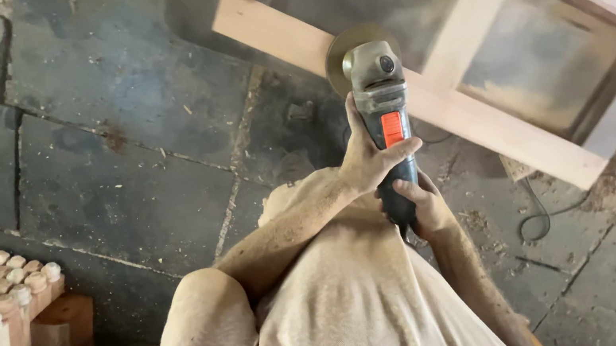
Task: The person uses an angle grinder with a sanding disc to smooth the surface of a wooden frame resting on a metal table. They move the tool along the edges and flat surfaces of the frame, generating wood dust.
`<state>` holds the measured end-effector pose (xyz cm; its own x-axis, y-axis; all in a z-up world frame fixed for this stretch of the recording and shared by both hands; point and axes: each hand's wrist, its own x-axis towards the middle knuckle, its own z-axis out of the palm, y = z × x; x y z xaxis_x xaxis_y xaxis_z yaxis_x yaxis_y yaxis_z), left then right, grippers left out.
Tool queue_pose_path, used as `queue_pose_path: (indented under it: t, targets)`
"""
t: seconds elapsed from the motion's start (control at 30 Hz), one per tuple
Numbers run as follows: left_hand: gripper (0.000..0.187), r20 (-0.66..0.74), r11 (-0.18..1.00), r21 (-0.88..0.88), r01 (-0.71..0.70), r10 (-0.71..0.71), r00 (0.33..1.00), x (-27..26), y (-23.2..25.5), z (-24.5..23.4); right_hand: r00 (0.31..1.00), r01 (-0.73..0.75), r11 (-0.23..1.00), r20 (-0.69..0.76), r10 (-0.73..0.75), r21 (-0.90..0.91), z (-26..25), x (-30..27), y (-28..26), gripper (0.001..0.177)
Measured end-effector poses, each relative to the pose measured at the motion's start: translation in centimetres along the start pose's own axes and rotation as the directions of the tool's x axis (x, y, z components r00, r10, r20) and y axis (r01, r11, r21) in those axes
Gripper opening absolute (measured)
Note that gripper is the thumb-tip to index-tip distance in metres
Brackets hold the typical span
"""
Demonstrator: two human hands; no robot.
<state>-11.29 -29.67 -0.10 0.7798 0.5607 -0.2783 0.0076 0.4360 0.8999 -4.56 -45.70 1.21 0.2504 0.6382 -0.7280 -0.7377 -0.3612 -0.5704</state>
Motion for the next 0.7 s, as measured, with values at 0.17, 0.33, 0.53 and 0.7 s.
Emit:
queue_pose_path:
  t: [0.17, 0.33, 0.53, 0.7]
  targets:
    - [0.141, 0.070, 0.996, 0.051, 0.079, -0.083, 0.994, -0.9, -2.2, 4.4, 0.997, 0.071, 0.995, -0.001, -0.072, 0.070, -3.7, -3.3, 1.3, 0.053]
    - [0.142, 0.142, 0.986, 0.083, 0.146, -0.157, 0.977, -2.0, -3.5, 8.1, 0.993, 0.113, 0.978, -0.042, -0.107, 0.178, -6.8, -6.0, 2.7, 0.052]
    - [0.139, 0.229, 0.983, 0.157, 0.094, -0.129, 0.965, -2.3, -4.3, 12.2, 0.984, 0.121, 0.962, -0.160, -0.084, 0.243, -10.1, -8.1, 4.5, 0.054]
    - [0.134, 0.330, 0.986, 0.116, 0.123, -0.155, 0.931, -3.0, -5.3, 16.0, 0.974, 0.162, 0.926, -0.204, -0.095, 0.342, -12.9, -10.6, 6.3, 0.057]
